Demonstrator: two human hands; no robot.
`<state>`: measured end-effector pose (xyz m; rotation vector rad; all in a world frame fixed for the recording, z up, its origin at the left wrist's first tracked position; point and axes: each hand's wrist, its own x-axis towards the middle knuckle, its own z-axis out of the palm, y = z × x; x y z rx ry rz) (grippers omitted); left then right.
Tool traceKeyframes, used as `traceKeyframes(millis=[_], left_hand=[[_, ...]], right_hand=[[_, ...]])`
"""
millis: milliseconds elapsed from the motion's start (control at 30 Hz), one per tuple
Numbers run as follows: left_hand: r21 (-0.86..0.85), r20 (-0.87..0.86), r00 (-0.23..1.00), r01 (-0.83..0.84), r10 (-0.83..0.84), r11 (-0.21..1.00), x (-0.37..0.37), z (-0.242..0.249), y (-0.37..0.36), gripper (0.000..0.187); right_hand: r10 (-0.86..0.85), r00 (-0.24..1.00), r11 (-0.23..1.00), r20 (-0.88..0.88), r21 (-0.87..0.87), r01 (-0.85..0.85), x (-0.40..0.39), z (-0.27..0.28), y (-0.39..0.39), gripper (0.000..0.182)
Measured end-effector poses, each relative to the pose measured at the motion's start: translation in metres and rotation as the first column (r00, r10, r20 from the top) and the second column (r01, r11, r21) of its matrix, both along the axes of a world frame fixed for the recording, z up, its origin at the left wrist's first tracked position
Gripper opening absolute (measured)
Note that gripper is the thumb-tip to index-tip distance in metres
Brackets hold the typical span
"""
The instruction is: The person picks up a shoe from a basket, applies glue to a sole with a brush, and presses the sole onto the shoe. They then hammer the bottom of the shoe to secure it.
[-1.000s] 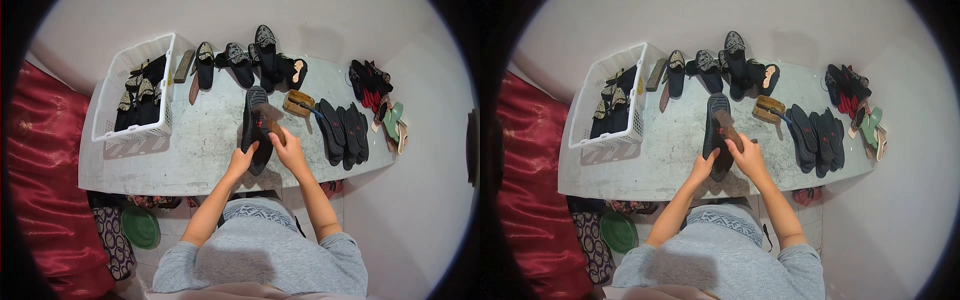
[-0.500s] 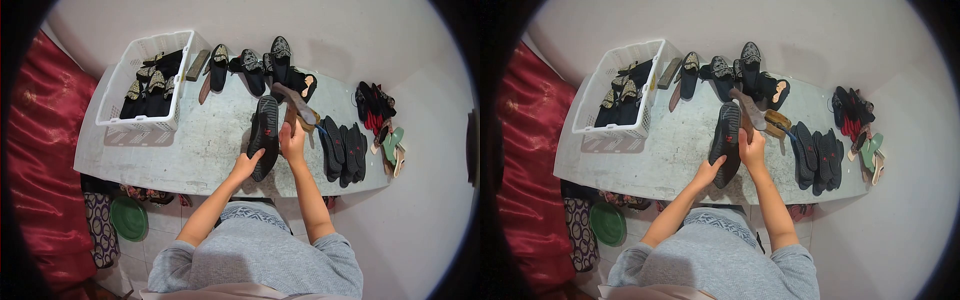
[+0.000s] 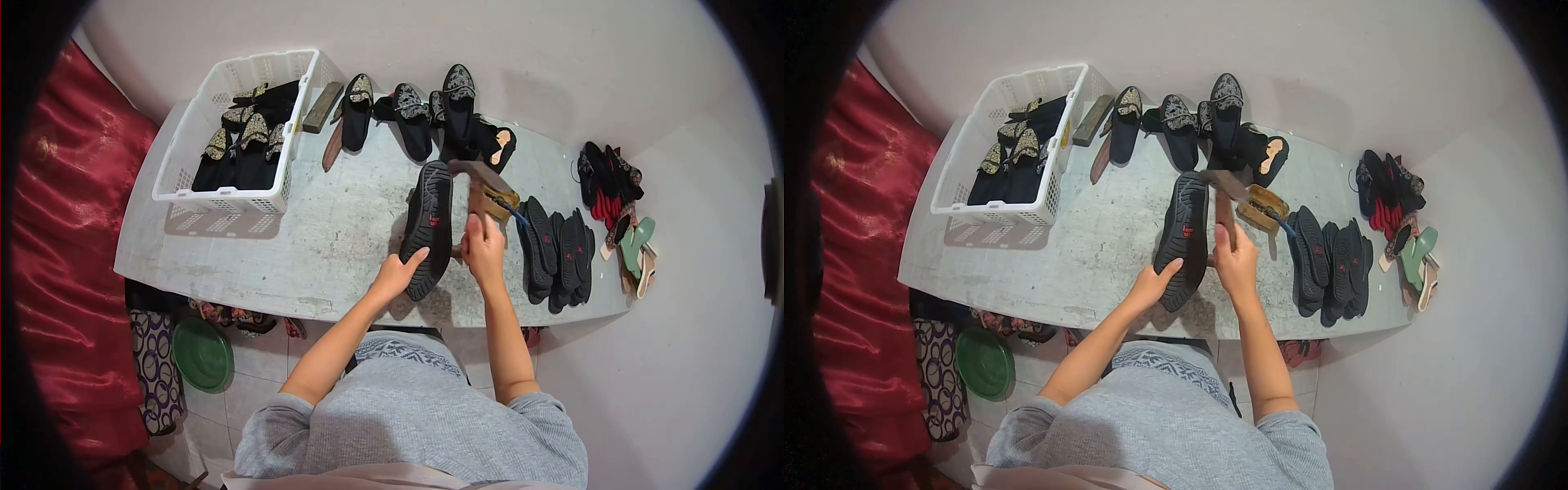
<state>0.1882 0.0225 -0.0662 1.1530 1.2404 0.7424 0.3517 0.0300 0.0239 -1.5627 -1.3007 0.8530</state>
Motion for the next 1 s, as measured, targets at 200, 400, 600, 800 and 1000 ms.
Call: traceKeyframes(millis=[200,400,600,800,1000], left_hand=[[-0.038,-0.018,0.999,0.042,-0.043,0.998,0.0,-0.003,0.0,0.06],[-0.026,-0.078,0.997,0.025,-0.026,0.999,0.001,-0.012,0.003,0.06],[-0.009,-0.069,0.997,0.025,-0.025,1.0,0.001,-0.002,0.003,0.062],[-0.028,-0.088,0.996,-0.034,0.031,0.999,0.002,0.001,-0.001,0.068],[0.095,-0.079,0.993,-0.077,0.085,0.992,0.006,-0.013,0.002,0.076]], right_hand=[[-0.067,0.997,0.926,0.034,0.373,0.05,-0.002,-0.035,-0.011,0.033],[0.01,0.995,0.952,0.095,0.303,-0.038,0.015,-0.013,-0.016,0.039],[0.108,0.965,0.987,0.24,0.092,-0.134,0.012,-0.021,-0.006,0.036],[0.091,0.983,0.961,-0.158,0.274,-0.044,-0.002,-0.007,-0.008,0.033],[0.082,0.963,0.996,0.258,0.004,-0.086,-0.017,0.022,0.004,0.036]])
